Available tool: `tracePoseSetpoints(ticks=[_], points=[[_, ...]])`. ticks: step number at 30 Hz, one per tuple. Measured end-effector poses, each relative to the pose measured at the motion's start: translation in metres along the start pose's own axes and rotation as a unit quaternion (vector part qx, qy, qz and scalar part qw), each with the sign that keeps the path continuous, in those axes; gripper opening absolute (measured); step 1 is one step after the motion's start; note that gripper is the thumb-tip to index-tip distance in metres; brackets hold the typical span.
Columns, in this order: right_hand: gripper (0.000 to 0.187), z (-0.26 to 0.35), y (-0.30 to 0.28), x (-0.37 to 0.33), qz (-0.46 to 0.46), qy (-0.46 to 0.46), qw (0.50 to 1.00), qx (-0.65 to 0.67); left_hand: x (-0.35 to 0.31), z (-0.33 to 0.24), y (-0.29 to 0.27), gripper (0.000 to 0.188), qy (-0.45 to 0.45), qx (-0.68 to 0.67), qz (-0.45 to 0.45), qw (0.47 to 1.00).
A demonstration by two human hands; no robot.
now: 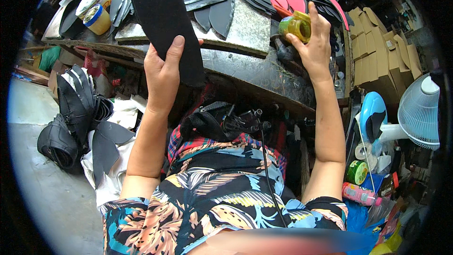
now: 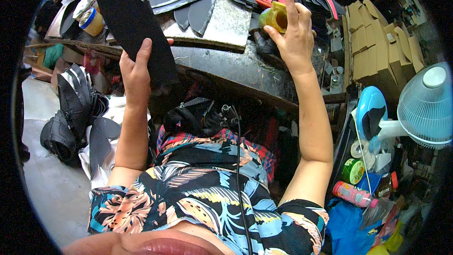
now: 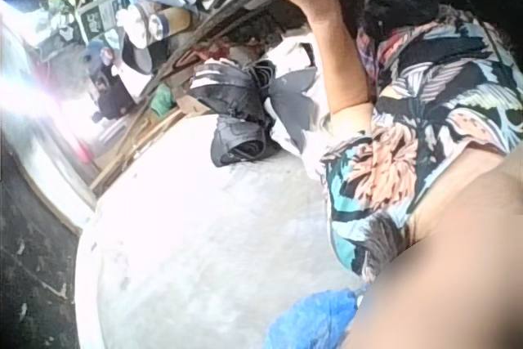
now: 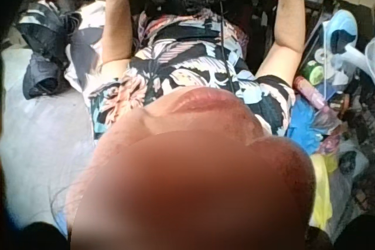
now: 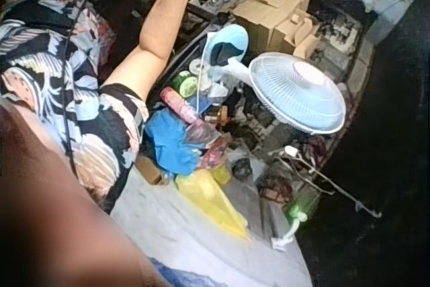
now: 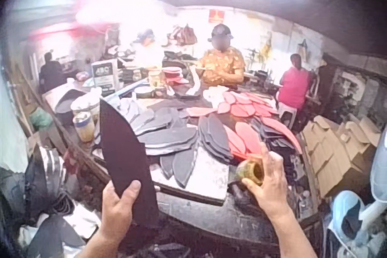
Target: The person repeatedly picks up black and pink shoe insole pieces from a workbench and rubs their edges with a small yellow block. They handle the pieces one at a time, turning them over and smoothing different edges before placing them back on the table.
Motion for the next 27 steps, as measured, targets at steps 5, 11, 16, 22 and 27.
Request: tracePoseSetpoints(ticks=[5,11,16,22,27], points=[[0.108,0.017,-0.011,-0.02,-0.028,-0.008,0.998,0.048,-0.007,0.001,0.007,0.024,-0.002,0.009,0.011,1.0],[0.108,0.022,-0.001,-0.019,-0.02,-0.03,0.999,-0.029,-0.013,0.003,0.019,0.025,0.009,0.029,0.031,0.999],[0.114,0.021,-0.007,-0.026,-0.032,-0.014,0.999,-0.025,-0.018,0.008,0.014,0.027,-0.038,-0.021,0.01,0.999],[0.104,0.025,-0.022,-0.037,-0.045,-0.025,0.998,0.023,-0.018,0.008,0.0,0.031,-0.09,-0.066,-0.006,0.994],[0.087,0.025,-0.033,-0.055,-0.007,0.037,0.991,0.129,-0.018,0.008,-0.017,0.034,-0.092,-0.077,-0.038,0.992]])
Point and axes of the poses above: each hand's wrist, its own x-axis towards the middle knuckle, its own y-axis out of the palm, z = x × y, the point moved 9 cm from there along x, towards the middle knuckle, and after that the axes turned 2 degrees about z, right-handed, at the moved point
